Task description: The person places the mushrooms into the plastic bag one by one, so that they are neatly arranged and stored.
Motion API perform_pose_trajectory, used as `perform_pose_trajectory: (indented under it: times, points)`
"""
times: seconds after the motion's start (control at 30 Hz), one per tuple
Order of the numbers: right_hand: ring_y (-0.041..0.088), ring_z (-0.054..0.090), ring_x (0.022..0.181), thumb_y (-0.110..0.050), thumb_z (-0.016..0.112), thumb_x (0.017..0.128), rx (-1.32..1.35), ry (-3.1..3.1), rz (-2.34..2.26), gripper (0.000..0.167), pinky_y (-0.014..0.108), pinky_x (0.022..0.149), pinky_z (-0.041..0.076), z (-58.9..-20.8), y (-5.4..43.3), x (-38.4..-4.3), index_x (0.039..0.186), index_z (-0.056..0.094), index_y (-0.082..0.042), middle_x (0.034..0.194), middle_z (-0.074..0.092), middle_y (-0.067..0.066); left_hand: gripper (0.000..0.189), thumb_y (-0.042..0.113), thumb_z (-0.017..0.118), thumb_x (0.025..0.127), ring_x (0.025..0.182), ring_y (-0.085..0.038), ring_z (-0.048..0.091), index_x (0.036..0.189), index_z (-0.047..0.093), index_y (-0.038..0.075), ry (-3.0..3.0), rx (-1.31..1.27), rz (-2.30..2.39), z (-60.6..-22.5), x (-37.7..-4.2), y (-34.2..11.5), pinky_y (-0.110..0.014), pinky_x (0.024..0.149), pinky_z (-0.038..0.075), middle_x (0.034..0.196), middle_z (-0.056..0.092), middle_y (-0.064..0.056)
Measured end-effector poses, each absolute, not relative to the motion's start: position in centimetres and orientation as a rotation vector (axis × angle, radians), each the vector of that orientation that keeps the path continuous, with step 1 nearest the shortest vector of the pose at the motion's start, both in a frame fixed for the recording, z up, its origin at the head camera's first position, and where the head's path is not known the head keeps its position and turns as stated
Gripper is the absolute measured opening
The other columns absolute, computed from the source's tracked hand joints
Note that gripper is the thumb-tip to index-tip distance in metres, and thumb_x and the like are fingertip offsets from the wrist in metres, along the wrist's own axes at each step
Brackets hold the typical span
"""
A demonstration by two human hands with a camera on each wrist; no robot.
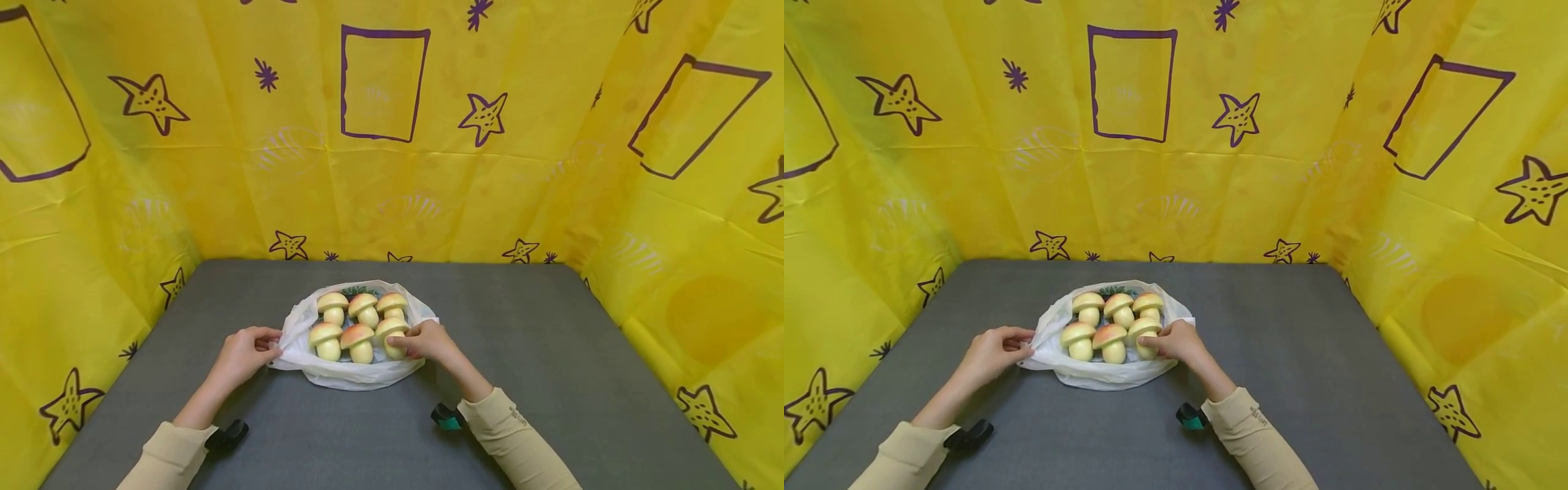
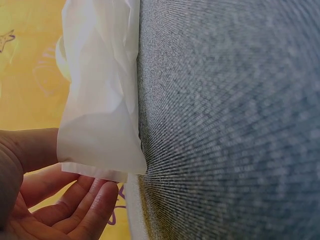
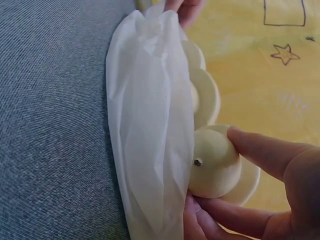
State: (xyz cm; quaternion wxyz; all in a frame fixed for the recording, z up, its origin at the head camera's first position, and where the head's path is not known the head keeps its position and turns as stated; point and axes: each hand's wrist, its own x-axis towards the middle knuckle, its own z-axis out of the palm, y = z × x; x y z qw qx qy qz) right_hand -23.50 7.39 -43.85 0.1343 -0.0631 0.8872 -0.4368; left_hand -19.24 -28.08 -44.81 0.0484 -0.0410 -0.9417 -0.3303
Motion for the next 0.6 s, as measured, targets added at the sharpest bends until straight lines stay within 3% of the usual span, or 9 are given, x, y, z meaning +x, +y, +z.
perform_pose_trajectory:
  times: [0.37,0.6]
  points:
    - [0.012,0.058,0.050,-0.045,0.074,0.077,-0.221,2.594,-1.205,0.044,0.029,0.052,0.048,-43.75,7.80,-23.37,0.057,0.065,-0.007,0.053,0.060,0.001,0.029,0.011,0.075,0.078,0.078,-0.017,0.064,0.105,0.071,0.002,-2.851,-0.146,-0.998,-44.62,-19.30,-28.02,-0.022,0.062,0.050,0.090,0.068,-0.010]
    - [0.012,0.063,0.054,-0.043,0.075,0.078,-0.215,2.599,-1.187,0.039,0.035,0.058,0.053,-43.79,7.96,-23.21,0.063,0.070,-0.006,0.058,0.065,0.001,0.029,0.012,0.075,0.078,0.078,-0.017,0.063,0.105,0.071,0.001,-2.851,-0.154,-0.993,-44.73,-19.17,-27.98,-0.021,0.062,0.049,0.089,0.067,-0.009]
